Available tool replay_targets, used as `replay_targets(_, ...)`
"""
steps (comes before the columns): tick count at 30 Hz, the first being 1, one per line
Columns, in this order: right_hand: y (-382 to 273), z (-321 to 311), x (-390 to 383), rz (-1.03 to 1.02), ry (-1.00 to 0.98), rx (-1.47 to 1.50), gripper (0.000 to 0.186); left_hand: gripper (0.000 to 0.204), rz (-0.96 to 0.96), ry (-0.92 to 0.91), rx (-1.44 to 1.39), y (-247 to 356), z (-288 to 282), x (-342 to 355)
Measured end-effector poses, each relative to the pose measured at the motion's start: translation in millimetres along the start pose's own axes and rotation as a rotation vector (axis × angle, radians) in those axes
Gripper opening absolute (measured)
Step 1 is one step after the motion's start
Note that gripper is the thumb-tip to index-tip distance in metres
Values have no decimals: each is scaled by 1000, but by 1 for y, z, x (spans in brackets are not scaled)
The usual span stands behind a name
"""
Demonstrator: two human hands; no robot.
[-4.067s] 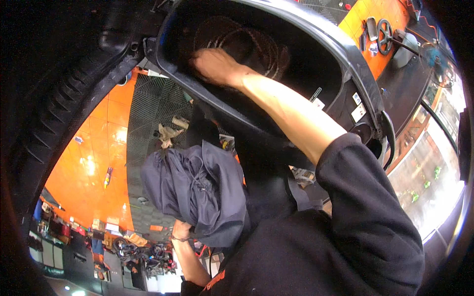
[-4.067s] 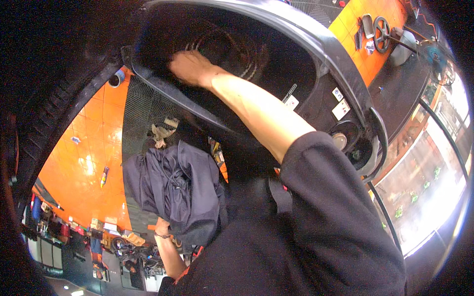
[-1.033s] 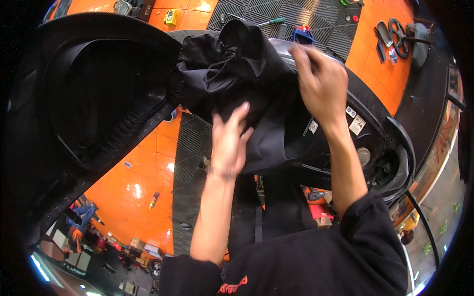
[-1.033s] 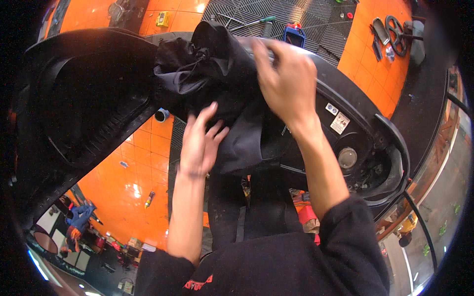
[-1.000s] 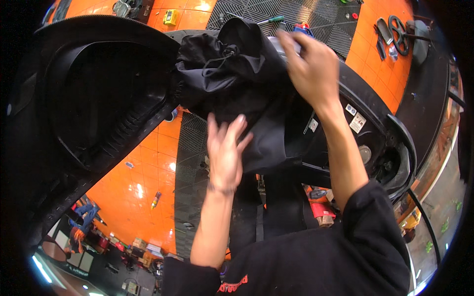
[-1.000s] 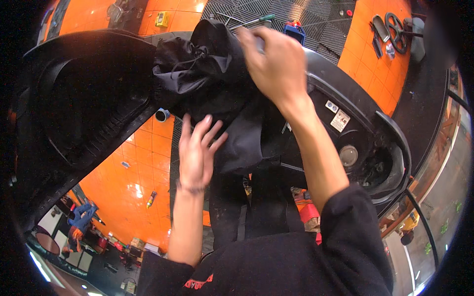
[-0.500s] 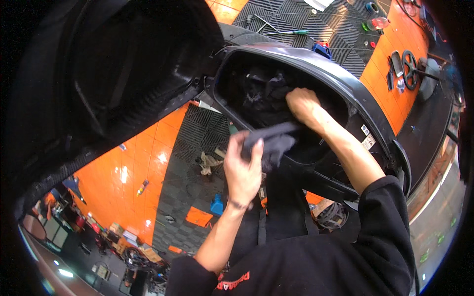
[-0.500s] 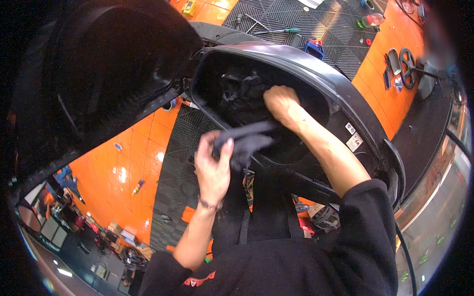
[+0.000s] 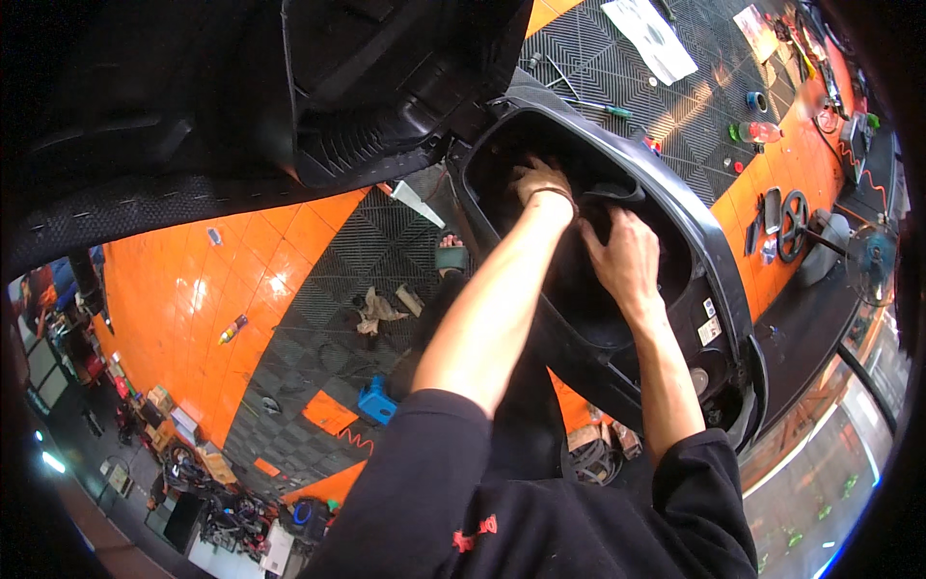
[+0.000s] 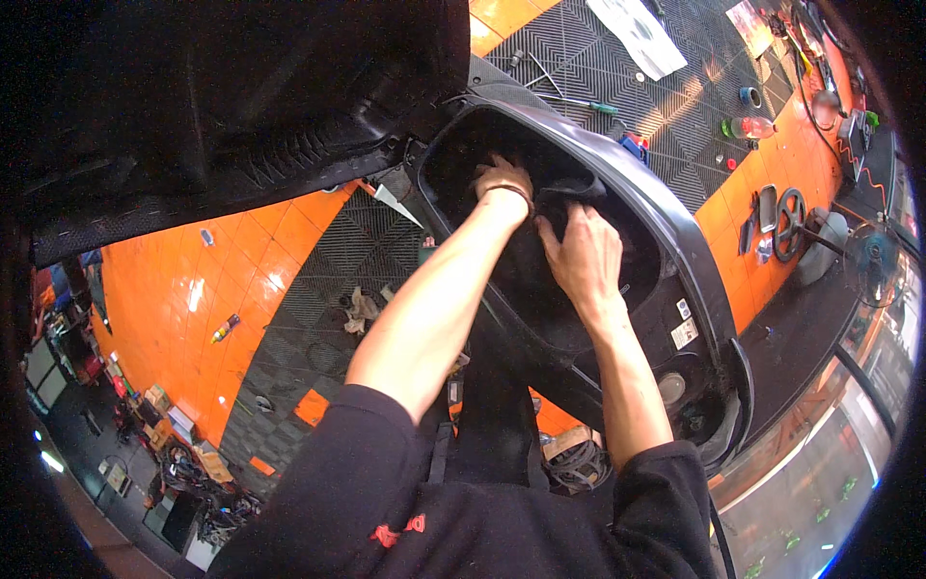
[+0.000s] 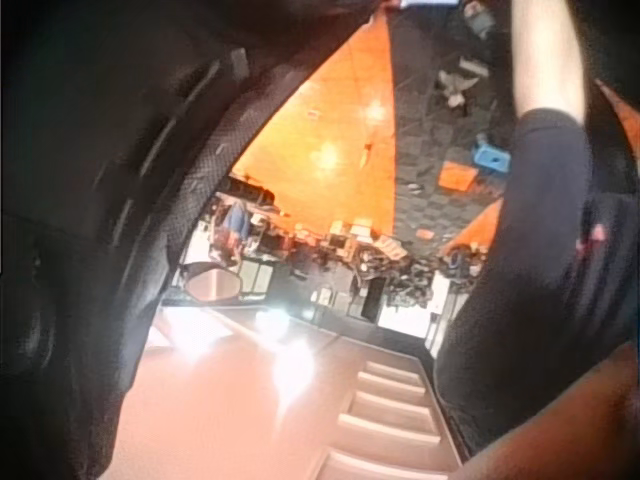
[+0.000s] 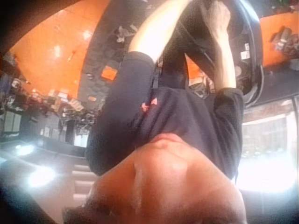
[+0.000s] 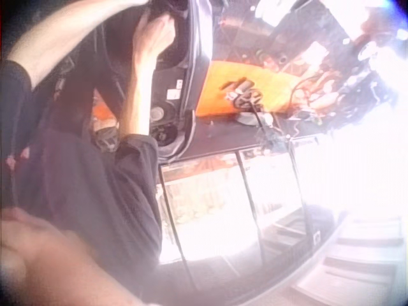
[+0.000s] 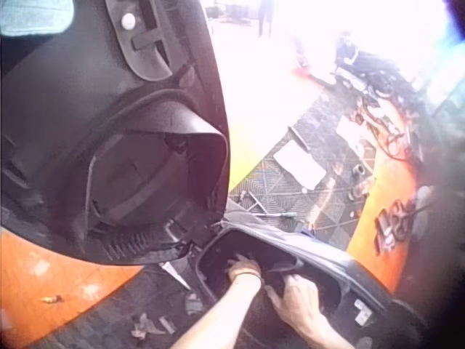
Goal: The person removes items from the storage compartment under a motorcycle seat, then uses a screwdriver to unscrew and detach the seat from the frame.
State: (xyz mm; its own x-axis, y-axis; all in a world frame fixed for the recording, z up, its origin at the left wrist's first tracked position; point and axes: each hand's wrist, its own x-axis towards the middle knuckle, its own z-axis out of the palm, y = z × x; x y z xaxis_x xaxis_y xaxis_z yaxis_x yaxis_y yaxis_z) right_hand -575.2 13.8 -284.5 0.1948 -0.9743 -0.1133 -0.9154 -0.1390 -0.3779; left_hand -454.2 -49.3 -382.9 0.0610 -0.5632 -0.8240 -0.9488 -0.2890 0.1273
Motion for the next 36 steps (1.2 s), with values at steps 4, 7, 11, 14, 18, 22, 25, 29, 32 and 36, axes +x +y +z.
replay_targets(4,30,48,-9,162,-444,-140,42,92,174,75,-219,-28,-34,-38)
replay_targets(7,44,70,-13,81,-558,-181,28,85,288,191,-272,-24,-39,-94)
replay_targets(11,48,66,-20,36,-673,-313,16,75,116,-204,-178,-6,-2,-68)
replay_targets(14,43,45,-14,52,-691,-353,18,79,49,-200,9,-3,33,-48)
replay_targets(18,27,-4,-24,19,-325,-82,32,85,78,-307,-36,3,5,-47)
replay_targets(22,-10,-60,-16,202,-159,462,17,78,209,52,-358,-46,-43,-115)
replay_targets(25,-22,-82,-17,448,-231,735,18,59,417,756,-602,-59,-34,-146)
replay_targets(29,-58,-88,-18,385,-236,782,14,43,440,128,-1892,-59,-21,-168)
replay_targets(32,-99,-88,-19,108,-198,704,20,59,604,-623,-2539,-61,-3,-160)
replay_targets(36,-116,-74,-28,-189,-192,614,45,53,947,-577,-2702,-56,-4,-159)
